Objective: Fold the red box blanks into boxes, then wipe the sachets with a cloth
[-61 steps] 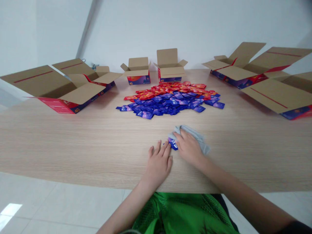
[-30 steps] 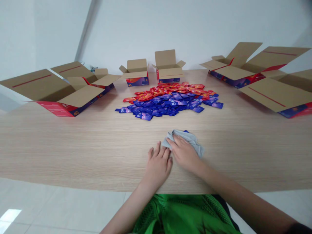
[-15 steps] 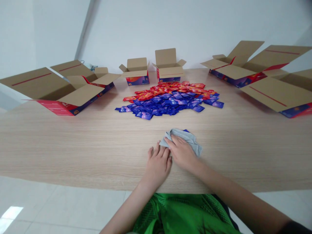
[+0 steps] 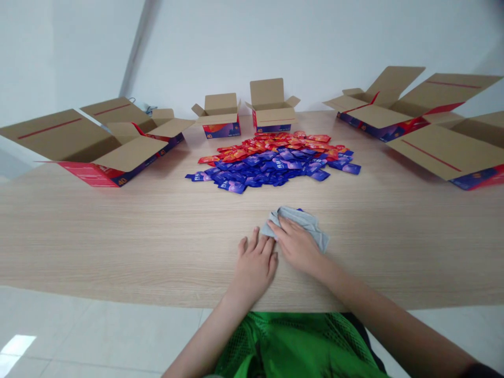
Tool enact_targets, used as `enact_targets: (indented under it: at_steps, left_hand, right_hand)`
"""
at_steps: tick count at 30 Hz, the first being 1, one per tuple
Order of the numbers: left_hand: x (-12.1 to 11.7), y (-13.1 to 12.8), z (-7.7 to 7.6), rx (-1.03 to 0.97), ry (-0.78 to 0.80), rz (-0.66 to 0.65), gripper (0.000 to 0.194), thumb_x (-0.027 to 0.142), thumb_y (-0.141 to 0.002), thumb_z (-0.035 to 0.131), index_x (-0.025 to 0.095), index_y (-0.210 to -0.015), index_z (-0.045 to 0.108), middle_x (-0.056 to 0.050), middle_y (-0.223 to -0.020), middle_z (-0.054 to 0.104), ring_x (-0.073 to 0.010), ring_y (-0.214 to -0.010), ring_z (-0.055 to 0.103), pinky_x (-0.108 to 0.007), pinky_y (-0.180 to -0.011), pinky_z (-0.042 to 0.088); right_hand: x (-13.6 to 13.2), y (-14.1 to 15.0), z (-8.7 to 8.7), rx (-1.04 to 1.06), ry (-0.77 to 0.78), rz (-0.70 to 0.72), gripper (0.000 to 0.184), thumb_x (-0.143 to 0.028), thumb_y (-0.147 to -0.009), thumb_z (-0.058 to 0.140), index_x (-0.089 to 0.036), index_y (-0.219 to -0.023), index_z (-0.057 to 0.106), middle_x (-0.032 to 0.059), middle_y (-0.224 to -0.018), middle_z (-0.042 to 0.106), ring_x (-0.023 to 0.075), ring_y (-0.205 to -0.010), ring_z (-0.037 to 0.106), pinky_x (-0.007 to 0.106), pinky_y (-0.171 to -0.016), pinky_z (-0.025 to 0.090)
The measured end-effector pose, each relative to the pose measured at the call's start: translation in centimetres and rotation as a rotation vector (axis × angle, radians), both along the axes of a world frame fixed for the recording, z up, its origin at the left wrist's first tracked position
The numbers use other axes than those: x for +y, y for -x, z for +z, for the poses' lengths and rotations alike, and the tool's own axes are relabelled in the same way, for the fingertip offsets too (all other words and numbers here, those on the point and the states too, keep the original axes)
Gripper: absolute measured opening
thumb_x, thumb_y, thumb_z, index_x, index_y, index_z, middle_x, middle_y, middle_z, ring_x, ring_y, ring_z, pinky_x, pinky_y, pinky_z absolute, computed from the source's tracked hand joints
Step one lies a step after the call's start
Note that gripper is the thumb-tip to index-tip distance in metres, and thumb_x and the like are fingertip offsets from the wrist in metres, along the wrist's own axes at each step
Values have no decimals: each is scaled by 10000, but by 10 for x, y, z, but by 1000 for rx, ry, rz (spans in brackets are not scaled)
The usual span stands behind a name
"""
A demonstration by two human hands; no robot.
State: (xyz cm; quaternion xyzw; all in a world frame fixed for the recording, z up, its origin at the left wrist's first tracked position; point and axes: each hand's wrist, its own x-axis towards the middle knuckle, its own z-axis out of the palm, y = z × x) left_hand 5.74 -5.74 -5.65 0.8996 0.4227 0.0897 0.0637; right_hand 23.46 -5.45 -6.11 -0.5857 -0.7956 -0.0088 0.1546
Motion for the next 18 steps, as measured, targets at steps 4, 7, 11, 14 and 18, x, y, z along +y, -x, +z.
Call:
enact_targets:
  at_steps: [4,7,11,14,18]
  left_hand:
    - [0,1,0,-9,0,-10,475,314,-1007,355,204,-1466,406,-43,-1548,385,-310,-1453,272,-564,-1109,308]
    - [0,1,-1,-10,-11,-8,478,315,-1004,357,216,-1470,398,-40,-1557,368,-311,-1453,272,-564,-1110,307]
    - [0,1,-1,-12,-19,-2,473,305,-1001,364,208,-1462,402,-55,-1543,396,-311,-1450,279,-568,-1104,306]
    - [0,1,-1,-3,-19,-7,429,293,-997,378,193,-1404,471,-71,-1492,471,-301,-1451,278,-557,-1112,297]
    - [0,2,0,1,-18,-13,457,311,-1002,373,210,-1444,430,-67,-1515,440,-307,-1445,290,-562,-1101,317]
  right_hand:
    - [3,-30,-4,64,-3,-182,476,-182,-950,359,-148,-1409,480,166,-1446,486,268,-1331,463,436,-1094,392]
    - [6,-53,-4,90,-5,-379,470,-170,-939,361,-121,-1388,489,189,-1408,511,290,-1302,491,440,-1046,437]
    - [2,-24,-1,34,-6,-242,487,-114,-903,388,-115,-1373,517,200,-1392,525,294,-1291,498,438,-1069,412]
    - [-2,4,0,26,12,-18,503,-113,-899,411,-146,-1392,508,180,-1446,485,273,-1316,478,424,-1106,377]
    - [2,-17,-3,90,14,-119,478,-144,-932,369,-151,-1391,501,177,-1440,492,272,-1326,467,456,-1106,373]
